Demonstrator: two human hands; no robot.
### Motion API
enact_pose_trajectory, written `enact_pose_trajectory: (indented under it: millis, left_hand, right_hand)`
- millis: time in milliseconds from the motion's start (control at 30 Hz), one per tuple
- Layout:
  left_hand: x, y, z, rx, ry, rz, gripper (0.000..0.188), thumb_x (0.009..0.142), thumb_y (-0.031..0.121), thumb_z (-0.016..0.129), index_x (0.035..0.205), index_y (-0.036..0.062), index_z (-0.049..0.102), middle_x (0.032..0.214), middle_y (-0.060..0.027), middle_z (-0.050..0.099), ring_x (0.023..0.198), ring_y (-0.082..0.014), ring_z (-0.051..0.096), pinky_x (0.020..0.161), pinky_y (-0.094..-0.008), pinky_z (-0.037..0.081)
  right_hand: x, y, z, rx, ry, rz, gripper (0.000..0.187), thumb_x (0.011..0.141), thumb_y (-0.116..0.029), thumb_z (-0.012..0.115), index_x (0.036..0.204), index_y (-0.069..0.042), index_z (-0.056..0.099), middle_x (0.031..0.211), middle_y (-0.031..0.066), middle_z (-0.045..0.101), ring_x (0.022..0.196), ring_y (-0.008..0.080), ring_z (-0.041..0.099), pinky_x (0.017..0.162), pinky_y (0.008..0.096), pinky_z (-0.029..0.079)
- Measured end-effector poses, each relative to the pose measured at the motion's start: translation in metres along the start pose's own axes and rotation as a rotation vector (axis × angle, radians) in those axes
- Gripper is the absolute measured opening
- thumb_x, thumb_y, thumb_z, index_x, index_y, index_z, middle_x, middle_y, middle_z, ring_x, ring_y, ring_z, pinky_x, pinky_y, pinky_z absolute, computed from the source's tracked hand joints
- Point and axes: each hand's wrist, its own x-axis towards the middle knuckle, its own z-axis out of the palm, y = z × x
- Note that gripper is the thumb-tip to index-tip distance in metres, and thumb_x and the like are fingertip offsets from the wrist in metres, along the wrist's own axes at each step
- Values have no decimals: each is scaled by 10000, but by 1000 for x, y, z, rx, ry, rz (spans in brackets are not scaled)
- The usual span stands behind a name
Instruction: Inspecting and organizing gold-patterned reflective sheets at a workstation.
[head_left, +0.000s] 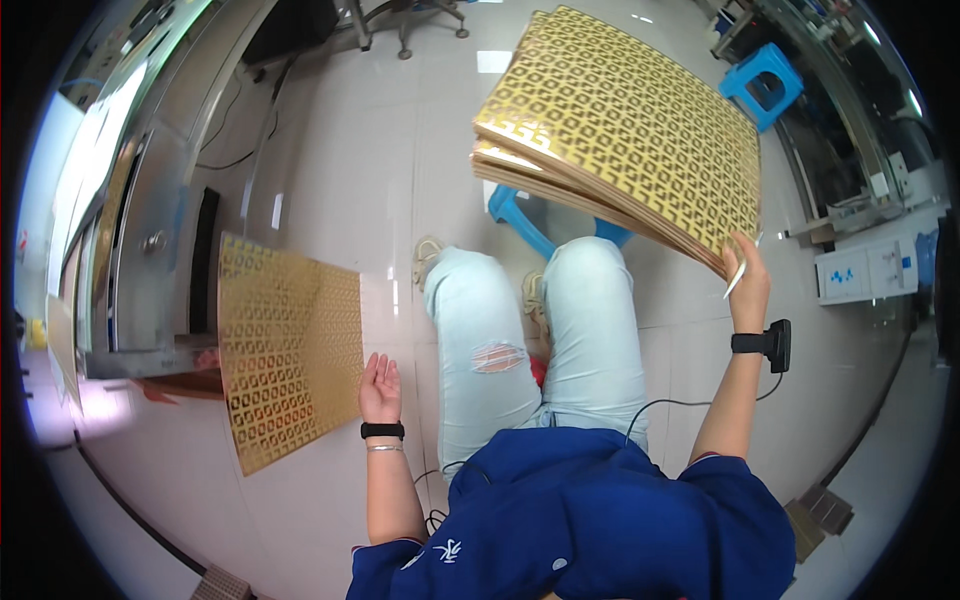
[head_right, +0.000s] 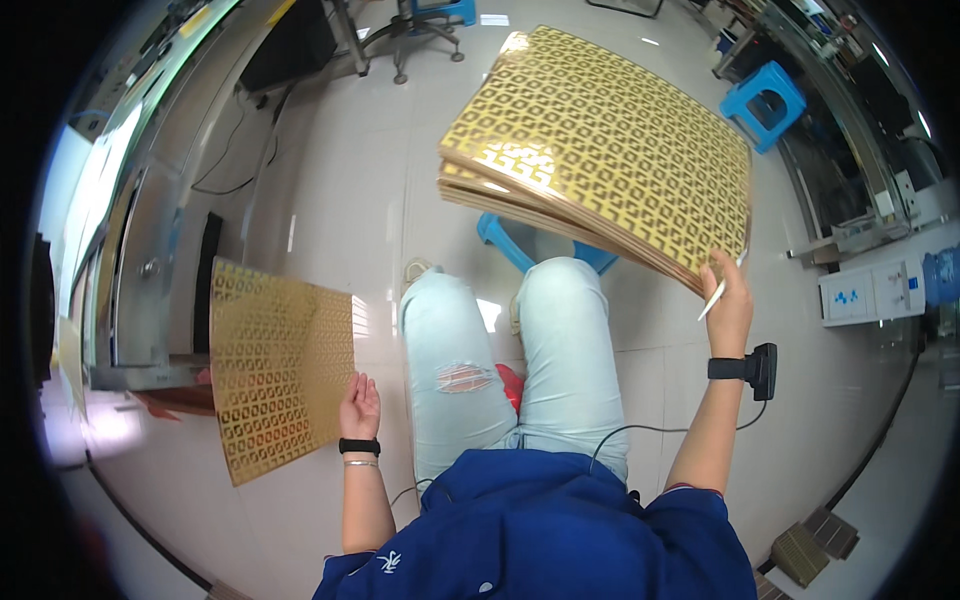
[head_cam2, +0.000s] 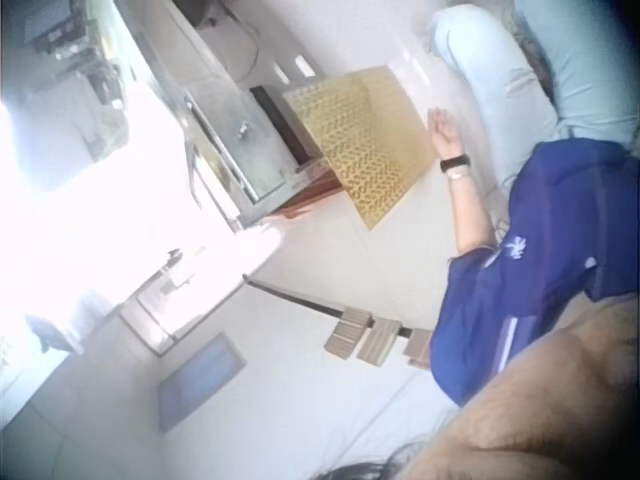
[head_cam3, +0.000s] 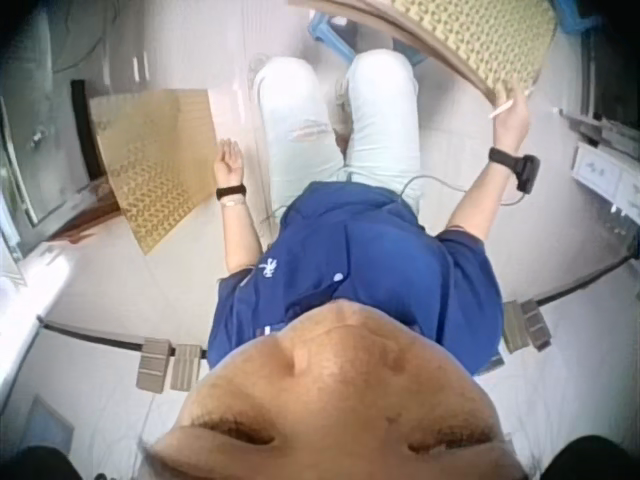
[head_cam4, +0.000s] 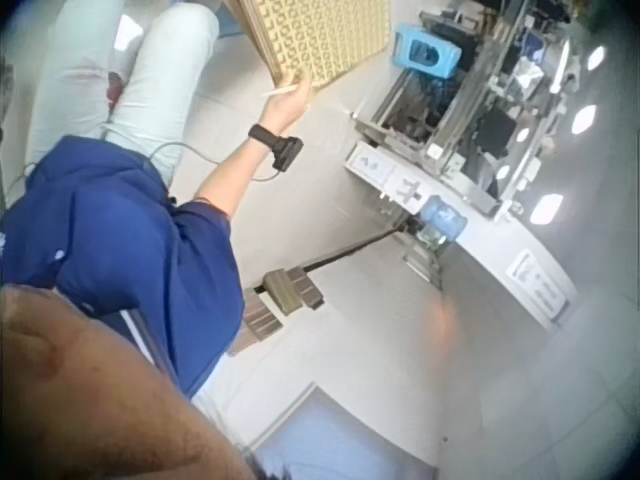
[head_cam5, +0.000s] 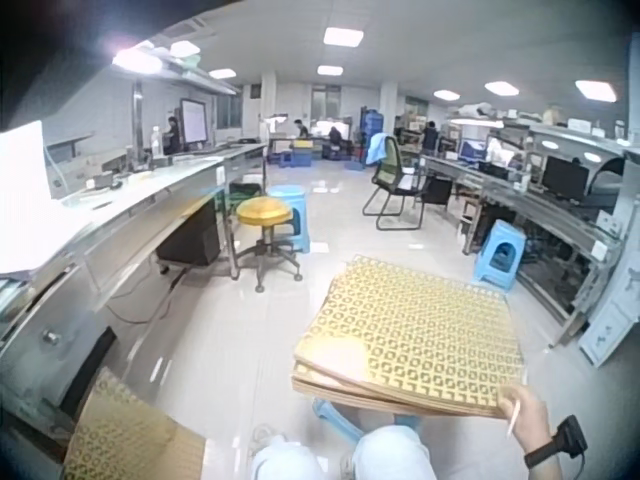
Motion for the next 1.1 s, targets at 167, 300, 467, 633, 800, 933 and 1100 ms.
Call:
enact_pose_trajectory:
  millis: [167, 300, 467, 633, 800, 933, 1100]
  left_hand:
    - [-31, -10, 112, 340, -258, 176, 279, 941, 177, 486, 1183, 39, 507, 1000, -63, 590, 835, -148, 598, 765, -261, 510]
    - [-55, -24, 172, 385, -408, 291, 254, 950, 155, 460, 1166, 27, 502, 968, -73, 603, 820, -151, 598, 743, -259, 507]
    - [-81, -49, 215, 429, -515, 351, 233, 955, 140, 448, 1142, 14, 510, 908, -83, 614, 783, -152, 596, 721, -253, 510]
    - [-93, -68, 224, 538, -583, 336, 212, 964, 114, 416, 1114, -2, 511, 903, -99, 616, 770, -151, 600, 703, -256, 517]
    - [-88, -71, 228, 562, -594, 229, 205, 962, 110, 417, 1097, 0, 525, 897, -101, 621, 770, -151, 612, 692, -257, 525]
    - [-87, -70, 231, 625, -592, 164, 204, 956, 91, 414, 1097, -6, 526, 913, -109, 622, 775, -157, 617, 691, -259, 529]
    - [-84, -70, 234, 628, -613, 76, 217, 968, 116, 406, 1120, -1, 508, 949, -111, 617, 783, -154, 618, 691, -252, 525]
  right_hand:
    - [-13, 45, -9, -23, -54, 46, 307, 769, -83, 687, 1067, -68, 615, 1023, 151, 639, 914, 305, 607, 799, 361, 480]
    - [-9, 43, -10, -20, -83, 88, 329, 760, -95, 703, 1077, -85, 617, 1021, 143, 639, 918, 282, 609, 793, 349, 478]
    - [-1, 75, -13, 31, -35, 242, 338, 781, -102, 693, 1107, -84, 602, 1066, 142, 633, 987, 258, 601, 822, 327, 468]
    - [12, 136, -6, 560, -21, 315, 429, 874, -154, 622, 1245, 8, 478, 1140, 176, 596, 1039, 225, 578, 865, 312, 465]
    - [27, 126, -24, 848, 26, 552, 439, 912, -220, 579, 1283, -13, 467, 1044, 94, 606, 874, 113, 562, 705, 230, 443]
    - [30, 96, -27, 1052, -14, 650, 476, 920, -253, 571, 1291, 19, 450, 886, 15, 575, 672, 34, 454, 560, 185, 355]
    - [0, 60, -21, 953, -32, 591, 391, 915, -225, 574, 1196, 37, 503, 783, -43, 523, 613, 1, 392, 509, 155, 274]
